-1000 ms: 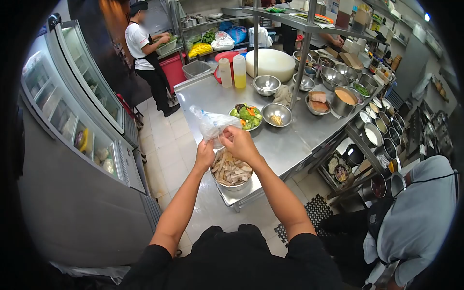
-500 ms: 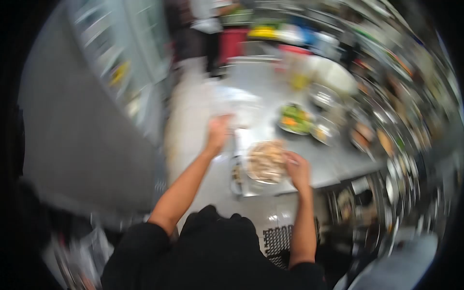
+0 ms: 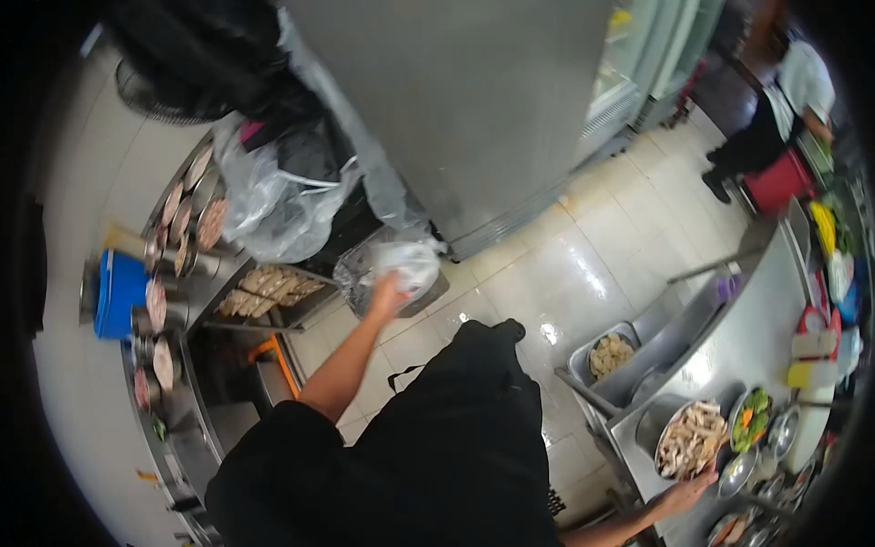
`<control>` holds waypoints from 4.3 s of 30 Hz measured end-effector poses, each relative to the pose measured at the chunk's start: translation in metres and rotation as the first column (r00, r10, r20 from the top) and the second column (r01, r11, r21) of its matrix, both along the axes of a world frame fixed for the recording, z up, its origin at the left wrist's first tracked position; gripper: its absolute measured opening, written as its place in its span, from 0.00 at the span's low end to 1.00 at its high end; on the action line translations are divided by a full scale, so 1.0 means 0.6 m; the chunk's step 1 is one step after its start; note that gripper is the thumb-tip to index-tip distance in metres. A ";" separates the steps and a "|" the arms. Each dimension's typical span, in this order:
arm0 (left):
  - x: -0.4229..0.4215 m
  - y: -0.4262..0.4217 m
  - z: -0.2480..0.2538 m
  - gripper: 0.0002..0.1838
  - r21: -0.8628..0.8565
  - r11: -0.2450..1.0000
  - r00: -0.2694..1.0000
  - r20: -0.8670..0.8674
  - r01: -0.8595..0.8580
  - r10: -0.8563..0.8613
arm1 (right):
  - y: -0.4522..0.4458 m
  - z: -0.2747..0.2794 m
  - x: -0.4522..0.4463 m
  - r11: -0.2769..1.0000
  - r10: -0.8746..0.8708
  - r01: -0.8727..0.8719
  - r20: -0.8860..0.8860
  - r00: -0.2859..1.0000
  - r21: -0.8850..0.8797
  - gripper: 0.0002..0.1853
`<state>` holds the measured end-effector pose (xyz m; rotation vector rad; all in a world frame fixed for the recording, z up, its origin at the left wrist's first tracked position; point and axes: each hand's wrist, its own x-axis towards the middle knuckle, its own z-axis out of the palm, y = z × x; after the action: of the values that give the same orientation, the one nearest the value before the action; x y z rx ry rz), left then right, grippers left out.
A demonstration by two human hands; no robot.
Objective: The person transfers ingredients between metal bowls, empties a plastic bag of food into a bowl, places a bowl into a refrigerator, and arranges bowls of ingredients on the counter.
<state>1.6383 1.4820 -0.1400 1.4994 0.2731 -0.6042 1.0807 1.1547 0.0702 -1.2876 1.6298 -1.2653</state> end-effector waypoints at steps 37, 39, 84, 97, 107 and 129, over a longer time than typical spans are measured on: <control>-0.620 -0.590 0.366 0.65 0.595 -0.206 -0.630 0.744 0.777 -0.223 | -0.036 0.028 -0.009 0.816 0.542 -0.574 -0.429 0.723 0.065 0.19; -0.612 -0.586 0.362 0.66 0.528 -0.048 -0.529 0.839 0.848 -0.127 | -0.017 0.047 -0.015 0.889 0.381 -0.440 -0.325 0.866 -0.130 0.22; -0.629 -0.663 0.305 0.61 0.379 -0.344 -0.502 0.755 0.859 -0.421 | 0.034 0.047 -0.010 0.925 0.296 -0.356 -0.332 0.896 -0.136 0.21; -0.392 -0.420 0.182 0.36 -0.065 0.149 0.159 0.587 0.987 -0.794 | 0.157 0.131 0.110 0.935 0.118 -0.184 -0.223 0.968 -0.304 0.10; -0.089 0.142 0.041 0.51 0.493 0.279 0.302 0.035 0.824 -0.953 | 0.301 -0.002 0.562 -0.368 0.805 -0.923 -0.460 -0.376 0.110 0.22; 0.467 1.079 0.311 0.14 0.032 0.913 0.864 0.339 -0.406 0.372 | 0.978 -0.017 0.899 -0.714 0.574 -0.527 -0.046 -0.818 0.461 0.26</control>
<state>1.9186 2.1296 0.0465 1.5591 0.3426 -0.0118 1.6203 1.7415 0.0600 -2.0558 -0.4144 0.8057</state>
